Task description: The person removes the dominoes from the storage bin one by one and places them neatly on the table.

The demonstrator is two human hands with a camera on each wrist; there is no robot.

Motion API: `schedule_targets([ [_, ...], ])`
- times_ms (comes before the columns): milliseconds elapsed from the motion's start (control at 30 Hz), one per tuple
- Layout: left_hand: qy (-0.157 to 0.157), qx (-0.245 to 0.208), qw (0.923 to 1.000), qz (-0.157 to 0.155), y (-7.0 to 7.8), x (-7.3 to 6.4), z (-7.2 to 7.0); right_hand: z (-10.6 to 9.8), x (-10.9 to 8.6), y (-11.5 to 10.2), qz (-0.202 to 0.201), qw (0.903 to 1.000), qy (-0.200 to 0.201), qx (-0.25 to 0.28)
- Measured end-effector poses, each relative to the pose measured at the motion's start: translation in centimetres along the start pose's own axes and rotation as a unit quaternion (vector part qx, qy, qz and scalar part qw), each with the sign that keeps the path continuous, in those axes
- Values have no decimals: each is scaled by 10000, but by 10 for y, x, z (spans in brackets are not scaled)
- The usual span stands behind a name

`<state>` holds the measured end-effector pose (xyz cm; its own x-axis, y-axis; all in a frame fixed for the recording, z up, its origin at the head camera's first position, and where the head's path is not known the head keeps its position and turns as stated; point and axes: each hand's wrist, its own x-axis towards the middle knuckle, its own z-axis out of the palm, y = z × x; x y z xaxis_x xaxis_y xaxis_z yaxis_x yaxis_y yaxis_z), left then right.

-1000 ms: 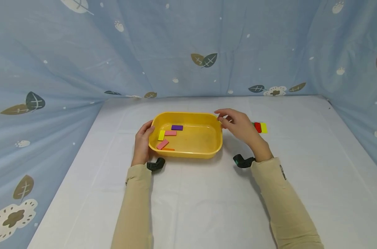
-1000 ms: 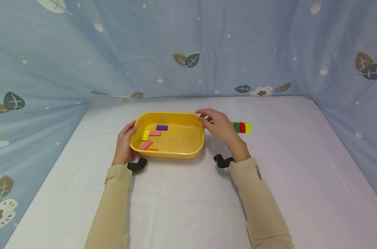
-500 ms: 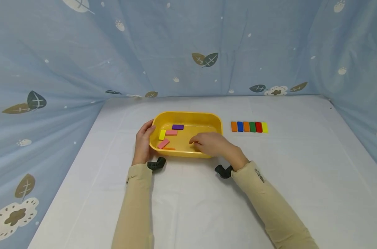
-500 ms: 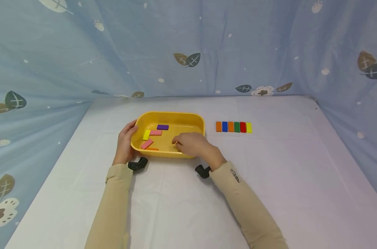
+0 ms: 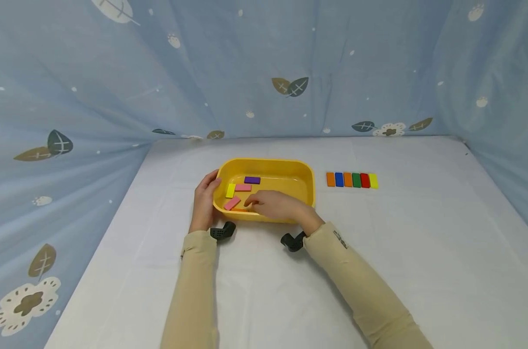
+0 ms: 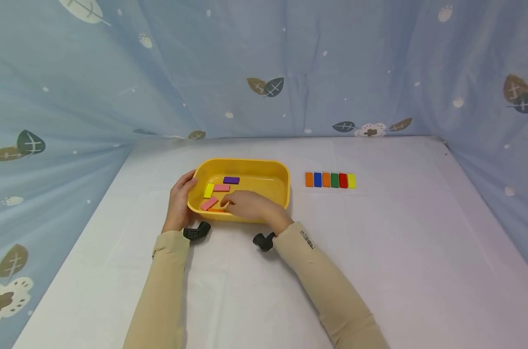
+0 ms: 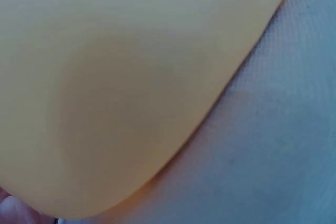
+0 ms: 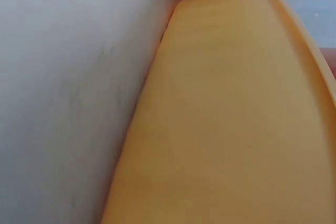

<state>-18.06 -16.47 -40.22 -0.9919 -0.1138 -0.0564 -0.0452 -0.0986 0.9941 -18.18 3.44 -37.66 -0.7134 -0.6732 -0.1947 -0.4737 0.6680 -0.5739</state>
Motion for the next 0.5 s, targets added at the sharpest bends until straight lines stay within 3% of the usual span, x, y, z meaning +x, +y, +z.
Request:
schedule_targets([
  [267,-56,37,10000,70,-1,1,-2,10,15,-22,287,9984,371,-308],
  [400,-61,66,9998,163,-1,2,-2,12,20,-29,-286,9931,172,-1123],
  [500,-47,3,9999,133,-4,5,-3,12,23,-29,-492,9925,66,-1121],
])
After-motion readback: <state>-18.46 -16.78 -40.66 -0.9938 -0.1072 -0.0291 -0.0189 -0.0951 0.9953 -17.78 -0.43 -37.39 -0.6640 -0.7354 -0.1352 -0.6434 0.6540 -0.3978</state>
